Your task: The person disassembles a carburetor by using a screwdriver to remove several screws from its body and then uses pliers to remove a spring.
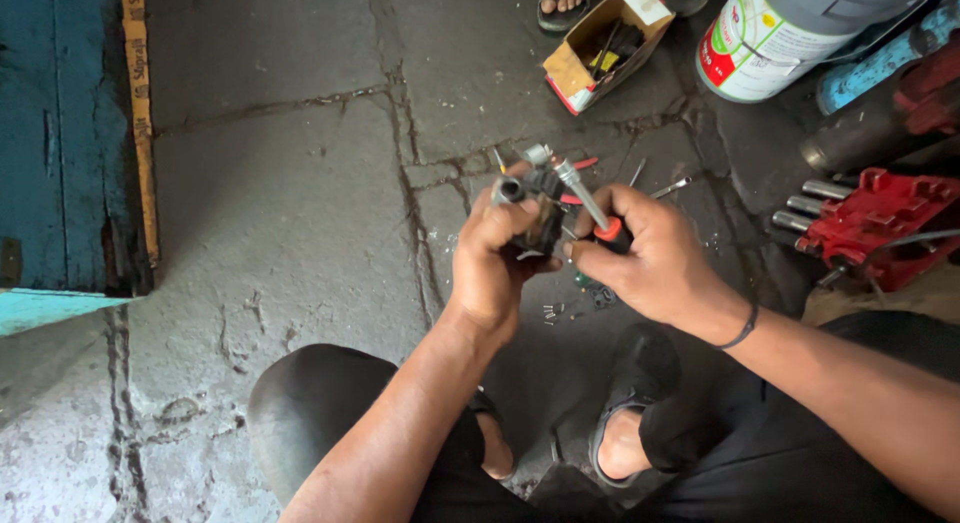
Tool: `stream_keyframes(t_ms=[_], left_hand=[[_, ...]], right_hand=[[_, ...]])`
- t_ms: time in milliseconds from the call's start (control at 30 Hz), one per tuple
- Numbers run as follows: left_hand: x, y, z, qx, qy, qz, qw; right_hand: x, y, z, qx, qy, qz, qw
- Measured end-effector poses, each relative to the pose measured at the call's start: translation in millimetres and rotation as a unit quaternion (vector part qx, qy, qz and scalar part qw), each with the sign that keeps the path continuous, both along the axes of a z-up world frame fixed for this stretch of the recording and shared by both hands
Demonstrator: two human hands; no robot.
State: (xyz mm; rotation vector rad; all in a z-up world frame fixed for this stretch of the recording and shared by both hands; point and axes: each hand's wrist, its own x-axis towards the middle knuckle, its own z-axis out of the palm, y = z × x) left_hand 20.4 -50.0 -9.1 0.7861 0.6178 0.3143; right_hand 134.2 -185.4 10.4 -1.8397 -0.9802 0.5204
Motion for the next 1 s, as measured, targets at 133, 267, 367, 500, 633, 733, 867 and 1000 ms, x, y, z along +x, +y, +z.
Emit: stream_keyframes(t_ms=[133, 267, 367, 500, 633, 733, 867, 1000], left_hand=[[-1.7, 12.2, 1.0, -0.03, -0.009, 0.073, 0.997], [-14.1, 29.0, 10.2, -0.06, -0.026, 0.114, 0.991], [-16.2, 31.1, 16.8, -0.092, -0.058, 0.123, 0.986], [-26.2, 31.4, 20.9, -0.096, -0.075, 0.12, 0.985], [-31.2, 35.0, 24.5, -0.114, -0.078, 0.125, 0.982], [-33.7, 34.5, 27.4, -0.129, -0.069, 0.125, 0.981], [-32.3, 32.8, 30.1, -0.135, -0.081, 0.107, 0.982], [-29.1, 32.6, 32.0, -0.145, -0.068, 0.103, 0.982]], right_hand=[[5.3, 4.7, -18.5, -0.052, 0.165, -0.072, 0.982], [25.6, 8.3, -109.2, -0.003, 0.195, -0.102, 0.975], [24.5, -3.0, -217.3, -0.125, 0.232, -0.213, 0.941], [-13.6, -36.4, -326.1, -0.241, 0.005, -0.212, 0.947], [-39.5, -53.6, -372.4, -0.373, -0.048, -0.183, 0.908], [-42.4, -55.1, -378.1, -0.387, -0.061, -0.177, 0.903], [-32.4, -49.2, -377.0, -0.41, -0.056, -0.178, 0.893], [-31.0, -47.1, -377.5, -0.42, -0.056, -0.156, 0.892]])
